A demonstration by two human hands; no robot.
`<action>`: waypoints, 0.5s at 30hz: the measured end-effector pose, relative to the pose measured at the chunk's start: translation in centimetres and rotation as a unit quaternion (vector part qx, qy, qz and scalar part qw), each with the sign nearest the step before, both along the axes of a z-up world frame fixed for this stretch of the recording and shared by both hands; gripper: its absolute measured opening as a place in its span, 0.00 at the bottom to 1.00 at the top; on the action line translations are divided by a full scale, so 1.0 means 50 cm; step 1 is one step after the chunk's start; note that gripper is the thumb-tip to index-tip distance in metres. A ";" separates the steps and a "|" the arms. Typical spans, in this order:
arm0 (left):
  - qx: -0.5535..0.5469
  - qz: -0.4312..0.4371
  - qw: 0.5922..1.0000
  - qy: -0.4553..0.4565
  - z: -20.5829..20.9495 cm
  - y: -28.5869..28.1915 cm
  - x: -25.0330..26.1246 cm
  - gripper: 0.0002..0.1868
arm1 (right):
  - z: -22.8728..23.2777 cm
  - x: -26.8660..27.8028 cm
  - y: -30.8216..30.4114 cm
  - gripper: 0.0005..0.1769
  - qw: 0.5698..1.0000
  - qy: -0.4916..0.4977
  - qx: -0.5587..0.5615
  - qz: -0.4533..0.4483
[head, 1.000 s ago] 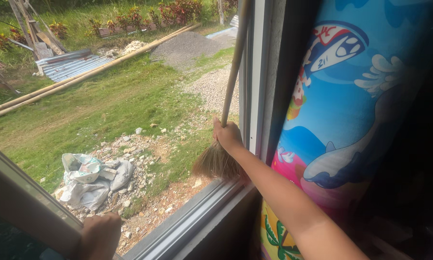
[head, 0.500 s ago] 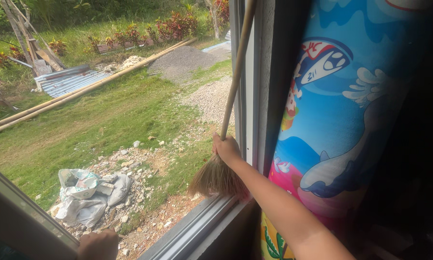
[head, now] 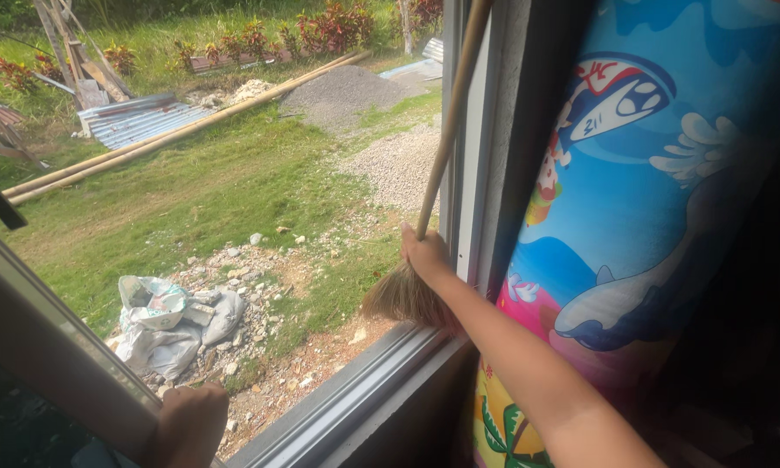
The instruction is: The person cleans the track and frame of a sliding glass window using a broom to sweep out debris.
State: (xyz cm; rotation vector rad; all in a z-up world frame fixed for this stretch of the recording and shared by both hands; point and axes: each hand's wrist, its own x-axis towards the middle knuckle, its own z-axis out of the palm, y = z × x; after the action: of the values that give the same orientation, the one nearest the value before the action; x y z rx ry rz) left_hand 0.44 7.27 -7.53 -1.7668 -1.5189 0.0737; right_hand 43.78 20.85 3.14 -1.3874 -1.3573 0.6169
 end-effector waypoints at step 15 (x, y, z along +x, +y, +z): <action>-0.052 -0.010 0.998 0.029 0.094 -0.051 0.054 0.08 | 0.055 0.027 0.029 0.27 0.962 0.261 0.014 0.075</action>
State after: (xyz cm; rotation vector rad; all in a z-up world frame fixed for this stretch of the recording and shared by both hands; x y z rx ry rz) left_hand 3.15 4.71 -2.81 -1.8450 -1.4797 0.1958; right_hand 45.13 22.30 5.88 -1.0049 -1.0388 0.9815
